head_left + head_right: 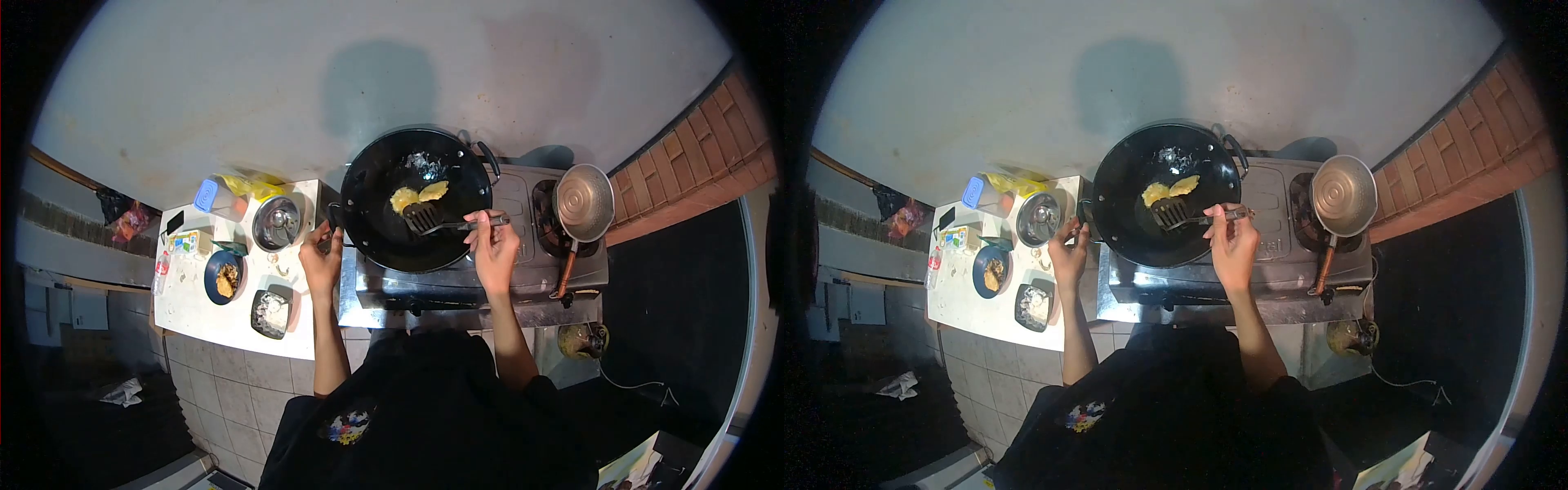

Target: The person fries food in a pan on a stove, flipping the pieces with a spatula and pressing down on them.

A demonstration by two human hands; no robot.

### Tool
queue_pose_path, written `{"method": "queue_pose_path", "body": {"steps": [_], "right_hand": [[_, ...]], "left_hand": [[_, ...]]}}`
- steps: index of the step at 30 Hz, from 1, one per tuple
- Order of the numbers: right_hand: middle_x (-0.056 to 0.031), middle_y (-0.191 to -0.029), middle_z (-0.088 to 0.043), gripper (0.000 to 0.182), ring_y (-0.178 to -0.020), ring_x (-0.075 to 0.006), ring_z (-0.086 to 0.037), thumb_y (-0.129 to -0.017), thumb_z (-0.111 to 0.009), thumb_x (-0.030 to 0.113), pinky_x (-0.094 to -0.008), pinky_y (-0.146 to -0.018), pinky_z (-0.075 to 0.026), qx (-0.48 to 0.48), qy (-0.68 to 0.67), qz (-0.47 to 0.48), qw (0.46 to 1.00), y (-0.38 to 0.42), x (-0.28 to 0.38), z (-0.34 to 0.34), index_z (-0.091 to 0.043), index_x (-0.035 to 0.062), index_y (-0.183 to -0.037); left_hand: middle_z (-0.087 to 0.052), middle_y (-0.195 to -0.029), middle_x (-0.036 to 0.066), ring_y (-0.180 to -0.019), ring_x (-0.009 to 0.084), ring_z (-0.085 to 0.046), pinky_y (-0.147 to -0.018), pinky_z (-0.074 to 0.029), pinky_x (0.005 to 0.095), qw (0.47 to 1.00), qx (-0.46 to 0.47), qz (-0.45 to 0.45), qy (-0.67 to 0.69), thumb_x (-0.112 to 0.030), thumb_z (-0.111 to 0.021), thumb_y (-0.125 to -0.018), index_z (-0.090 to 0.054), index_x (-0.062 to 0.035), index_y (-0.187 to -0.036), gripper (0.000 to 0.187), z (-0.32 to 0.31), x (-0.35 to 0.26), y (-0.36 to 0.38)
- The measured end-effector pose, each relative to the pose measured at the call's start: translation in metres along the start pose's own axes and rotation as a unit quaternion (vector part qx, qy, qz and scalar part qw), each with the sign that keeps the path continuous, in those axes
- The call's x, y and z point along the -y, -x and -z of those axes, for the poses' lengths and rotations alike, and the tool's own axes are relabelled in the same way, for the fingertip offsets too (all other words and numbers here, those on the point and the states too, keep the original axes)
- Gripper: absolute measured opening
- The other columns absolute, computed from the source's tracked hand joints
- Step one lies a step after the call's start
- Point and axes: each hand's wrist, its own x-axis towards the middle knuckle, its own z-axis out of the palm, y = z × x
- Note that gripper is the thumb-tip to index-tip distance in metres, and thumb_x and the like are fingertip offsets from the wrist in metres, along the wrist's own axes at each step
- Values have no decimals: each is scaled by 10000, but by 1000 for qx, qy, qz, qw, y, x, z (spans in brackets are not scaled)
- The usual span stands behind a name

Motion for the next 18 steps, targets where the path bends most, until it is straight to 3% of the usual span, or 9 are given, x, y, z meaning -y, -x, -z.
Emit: {"method": "queue_pose_path", "body": {"steps": [18], "right_hand": [[-72, -804, -649, 168, -561, -62, -520, -975, -538, 122, -220, -512, -437, -16, -9, 53, 998, -31, 1, -17, -593, -30, -928]], "left_hand": [[-681, -947, 174, -845, 219, -649, -748, -516, 344, 999, -9, 16, 34, -143, -718, -825, -653, 33, -1127, 356, -3, 4, 0]]}}
